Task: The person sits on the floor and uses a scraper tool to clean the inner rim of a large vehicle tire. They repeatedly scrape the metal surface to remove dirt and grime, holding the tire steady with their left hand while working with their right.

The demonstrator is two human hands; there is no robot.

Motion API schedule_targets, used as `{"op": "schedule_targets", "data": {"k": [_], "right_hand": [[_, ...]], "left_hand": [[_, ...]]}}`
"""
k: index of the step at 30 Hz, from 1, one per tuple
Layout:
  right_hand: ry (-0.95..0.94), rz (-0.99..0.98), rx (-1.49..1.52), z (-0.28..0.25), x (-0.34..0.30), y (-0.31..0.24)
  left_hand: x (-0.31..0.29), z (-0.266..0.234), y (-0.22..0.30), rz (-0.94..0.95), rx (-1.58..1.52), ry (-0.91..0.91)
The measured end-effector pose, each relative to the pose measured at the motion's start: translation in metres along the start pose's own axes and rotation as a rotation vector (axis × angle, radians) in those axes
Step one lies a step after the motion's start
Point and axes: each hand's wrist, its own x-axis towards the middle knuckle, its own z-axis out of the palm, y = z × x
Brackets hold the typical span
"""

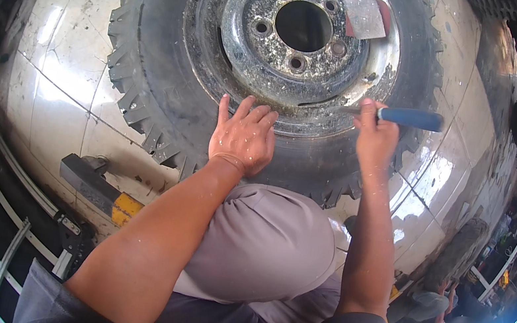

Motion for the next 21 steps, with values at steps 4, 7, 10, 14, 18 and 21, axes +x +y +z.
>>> {"op": "schedule_targets", "data": {"k": [4, 7, 10, 14, 18, 21], "right_hand": [[-0.131, -0.010, -0.177, -0.008, 0.006, -0.041], [-0.275, -0.155, -0.527, 0.008, 0.001, -0.073], [-0.266, -0.233, -0.523, 0.017, -0.006, -0.066], [-0.187, -0.132, -0.417, 0.001, 0.004, -0.057], [-0.218, -0.138, -0.538, -0.001, 0.007, -0.077], [-0.295, -0.182, -0.622, 0.004, 0.001, -0.088]], "left_hand": [[-0.002, 0.002, -0.006, -0.007, 0.005, 0.005], [-0.001, 0.003, -0.006, -0.004, 0.011, 0.013], [-0.001, 0.004, -0.004, -0.005, 0.005, 0.010], [0.001, 0.003, -0.003, -0.004, 0.007, 0.009], [-0.001, 0.001, -0.004, -0.006, 0.010, 0.004], [-0.002, 0.000, -0.004, -0.009, 0.005, 0.001]]}}
